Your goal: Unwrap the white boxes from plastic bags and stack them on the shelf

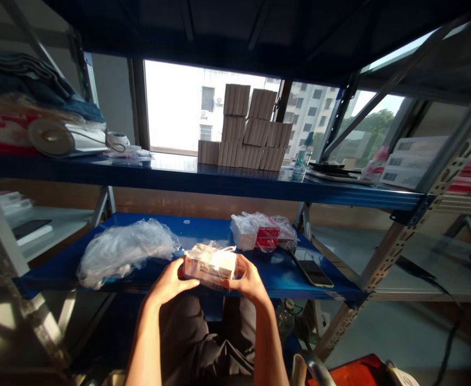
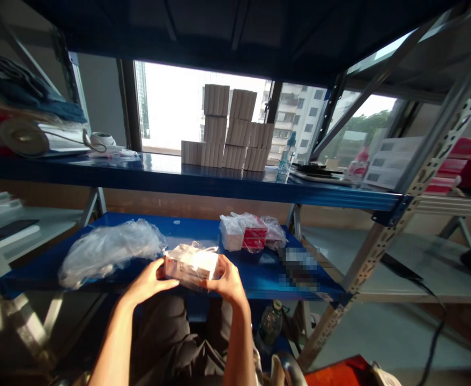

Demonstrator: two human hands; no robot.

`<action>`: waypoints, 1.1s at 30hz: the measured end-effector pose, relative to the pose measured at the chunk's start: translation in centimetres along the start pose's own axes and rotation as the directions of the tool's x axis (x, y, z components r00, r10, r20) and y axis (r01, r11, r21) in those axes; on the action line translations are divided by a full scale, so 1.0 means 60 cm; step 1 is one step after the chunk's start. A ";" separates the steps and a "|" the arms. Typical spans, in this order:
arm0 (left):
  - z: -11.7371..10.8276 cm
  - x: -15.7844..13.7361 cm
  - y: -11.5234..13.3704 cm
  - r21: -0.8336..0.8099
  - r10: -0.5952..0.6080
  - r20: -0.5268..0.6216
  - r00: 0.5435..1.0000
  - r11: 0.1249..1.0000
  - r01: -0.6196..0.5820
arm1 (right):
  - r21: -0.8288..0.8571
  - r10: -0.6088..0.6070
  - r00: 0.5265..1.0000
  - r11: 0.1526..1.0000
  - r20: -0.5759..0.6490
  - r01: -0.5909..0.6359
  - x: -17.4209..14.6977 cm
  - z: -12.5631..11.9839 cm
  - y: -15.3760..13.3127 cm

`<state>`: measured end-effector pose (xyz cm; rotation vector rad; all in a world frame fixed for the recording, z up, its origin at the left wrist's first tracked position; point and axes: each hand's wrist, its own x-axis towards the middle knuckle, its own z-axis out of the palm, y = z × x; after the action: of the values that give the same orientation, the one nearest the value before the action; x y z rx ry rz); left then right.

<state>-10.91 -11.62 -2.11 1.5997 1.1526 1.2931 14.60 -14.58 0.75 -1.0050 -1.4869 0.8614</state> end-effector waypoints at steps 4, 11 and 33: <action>-0.015 -0.012 0.058 -0.163 -0.011 0.092 0.996 0.986 0.026 | 0.107 -0.033 0.996 0.994 0.079 0.025 -0.013 -0.038 -0.081; -0.018 -0.044 0.202 -0.246 0.253 -0.121 0.960 0.929 -0.276 | 0.069 -0.178 0.983 0.981 -0.042 0.180 -0.044 -0.047 -0.189; 0.143 0.035 0.104 -0.379 0.075 -0.274 0.959 0.908 -0.180 | -0.324 -0.075 0.829 0.937 -0.555 -0.133 0.006 0.026 -0.097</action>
<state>-1.20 -11.64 2.67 1.2463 0.8611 1.7360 12.26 -16.44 5.98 -1.4070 -1.1239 0.2639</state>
